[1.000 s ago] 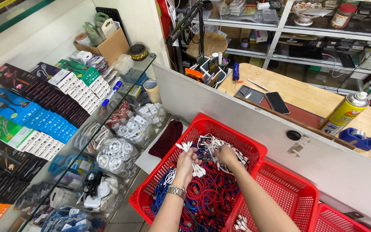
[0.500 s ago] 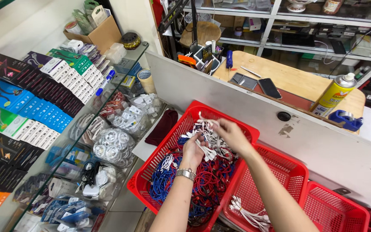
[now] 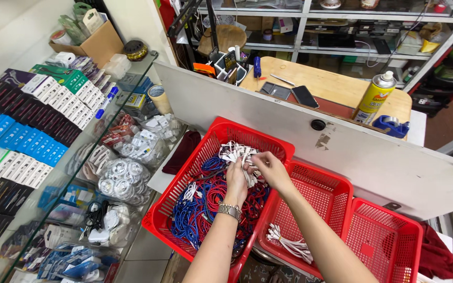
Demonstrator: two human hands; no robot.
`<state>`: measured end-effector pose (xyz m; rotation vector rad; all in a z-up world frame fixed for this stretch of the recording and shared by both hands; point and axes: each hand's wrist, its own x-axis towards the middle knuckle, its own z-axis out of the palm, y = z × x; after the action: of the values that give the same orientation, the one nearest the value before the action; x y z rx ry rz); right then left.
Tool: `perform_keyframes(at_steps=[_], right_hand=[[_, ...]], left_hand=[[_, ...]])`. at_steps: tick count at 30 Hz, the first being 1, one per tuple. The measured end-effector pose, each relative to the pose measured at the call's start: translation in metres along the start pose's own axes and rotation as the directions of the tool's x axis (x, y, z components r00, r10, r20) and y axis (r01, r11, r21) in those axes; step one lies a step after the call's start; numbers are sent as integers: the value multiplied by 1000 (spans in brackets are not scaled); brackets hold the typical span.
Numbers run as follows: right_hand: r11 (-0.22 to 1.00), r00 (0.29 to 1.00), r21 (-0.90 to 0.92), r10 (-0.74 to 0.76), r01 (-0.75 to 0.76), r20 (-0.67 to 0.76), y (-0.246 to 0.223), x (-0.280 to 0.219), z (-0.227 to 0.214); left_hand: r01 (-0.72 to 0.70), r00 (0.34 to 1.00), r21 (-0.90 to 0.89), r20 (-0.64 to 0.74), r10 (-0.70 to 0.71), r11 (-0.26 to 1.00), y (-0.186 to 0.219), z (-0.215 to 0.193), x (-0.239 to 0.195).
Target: The person sorts tangled white, red, and blue cables from a large red basket into smaller red baskets. They wipe the counter with a maroon cloth, place rubber bands on the counter, and continue separating the white cables into a separate basket.
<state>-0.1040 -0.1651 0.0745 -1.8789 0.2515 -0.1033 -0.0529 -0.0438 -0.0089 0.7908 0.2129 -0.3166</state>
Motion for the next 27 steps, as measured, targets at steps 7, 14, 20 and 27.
perform_keyframes(at_steps=[7, 14, 20, 27], right_hand=[[947, 964, 311, -1, -85, 267, -28, -4, -10], [943, 979, -291, -116, 162, 168, -27, -14, 6], [968, 981, -159, -192, 193, 25, -20, -14, 17], [969, 968, -210, -77, 129, 240, -41, -1, -18]], left_hand=[[80, 997, 82, -16, -79, 993, 10, -1, -14], [-9, 1000, -9, -15, 9, 1000, 10, -9, 1], [-2, 1000, 35, -7, 2, 999, 24, 6, -16], [54, 997, 151, 38, -60, 987, 55, 0, -20]])
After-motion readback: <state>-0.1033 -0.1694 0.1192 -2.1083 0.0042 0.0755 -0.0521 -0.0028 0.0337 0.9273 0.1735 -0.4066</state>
